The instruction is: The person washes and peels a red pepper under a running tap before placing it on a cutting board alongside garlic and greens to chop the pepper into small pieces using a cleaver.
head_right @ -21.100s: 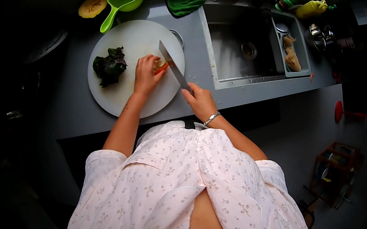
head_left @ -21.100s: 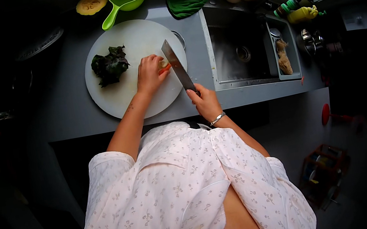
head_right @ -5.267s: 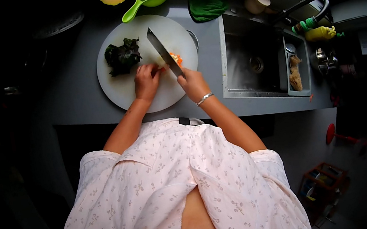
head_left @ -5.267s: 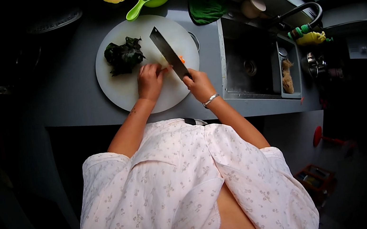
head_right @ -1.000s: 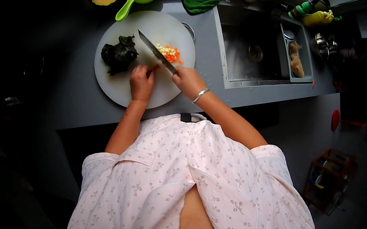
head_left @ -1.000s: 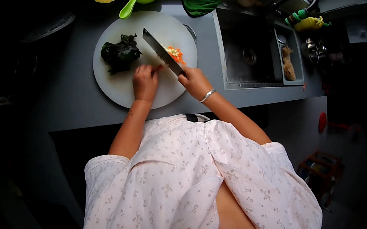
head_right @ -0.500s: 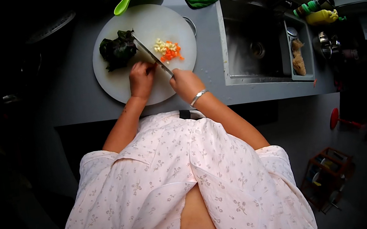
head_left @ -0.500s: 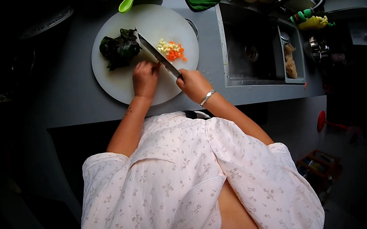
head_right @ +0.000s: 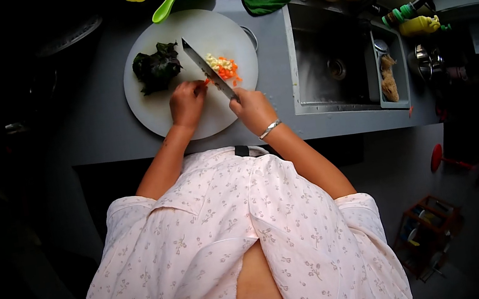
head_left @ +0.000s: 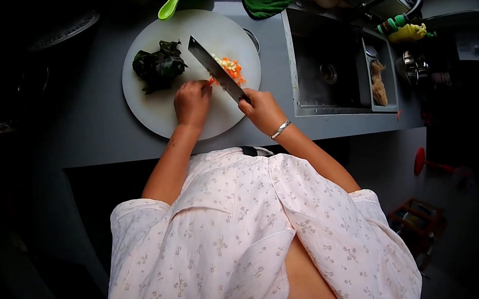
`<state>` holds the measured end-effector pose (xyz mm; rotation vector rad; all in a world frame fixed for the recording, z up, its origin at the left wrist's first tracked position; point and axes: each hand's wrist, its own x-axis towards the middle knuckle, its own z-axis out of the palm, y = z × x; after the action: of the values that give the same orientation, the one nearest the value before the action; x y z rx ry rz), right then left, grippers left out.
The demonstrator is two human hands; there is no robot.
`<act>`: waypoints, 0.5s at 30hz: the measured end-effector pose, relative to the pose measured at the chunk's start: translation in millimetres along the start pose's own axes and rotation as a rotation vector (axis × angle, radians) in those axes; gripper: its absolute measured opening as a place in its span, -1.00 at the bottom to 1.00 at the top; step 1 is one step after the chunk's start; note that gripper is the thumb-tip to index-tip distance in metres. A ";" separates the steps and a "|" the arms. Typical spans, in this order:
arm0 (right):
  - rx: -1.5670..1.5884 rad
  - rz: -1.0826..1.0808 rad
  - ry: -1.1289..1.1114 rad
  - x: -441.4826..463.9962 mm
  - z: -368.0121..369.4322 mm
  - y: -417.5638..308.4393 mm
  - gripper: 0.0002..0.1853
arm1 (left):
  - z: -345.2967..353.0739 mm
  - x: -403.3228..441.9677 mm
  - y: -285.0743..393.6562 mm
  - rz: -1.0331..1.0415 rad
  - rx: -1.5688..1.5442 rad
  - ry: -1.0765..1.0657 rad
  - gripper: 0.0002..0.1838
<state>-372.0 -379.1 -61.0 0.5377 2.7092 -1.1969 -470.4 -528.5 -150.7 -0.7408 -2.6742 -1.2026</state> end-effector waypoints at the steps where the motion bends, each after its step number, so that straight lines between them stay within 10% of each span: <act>1: -0.036 0.006 -0.010 -0.3 2.0 0.2 -0.80 | -1.0 -0.4 0.0 -0.029 -0.016 -0.008 -0.92; 15: -0.050 -0.028 0.039 19.6 20.8 5.2 -0.77 | 0.7 -0.6 -3.8 0.002 -0.010 -0.014 -0.95</act>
<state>-388.7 -385.9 -83.8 0.5241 2.7802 -1.1338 -471.7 -530.3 -153.9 -0.7567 -2.6800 -1.2149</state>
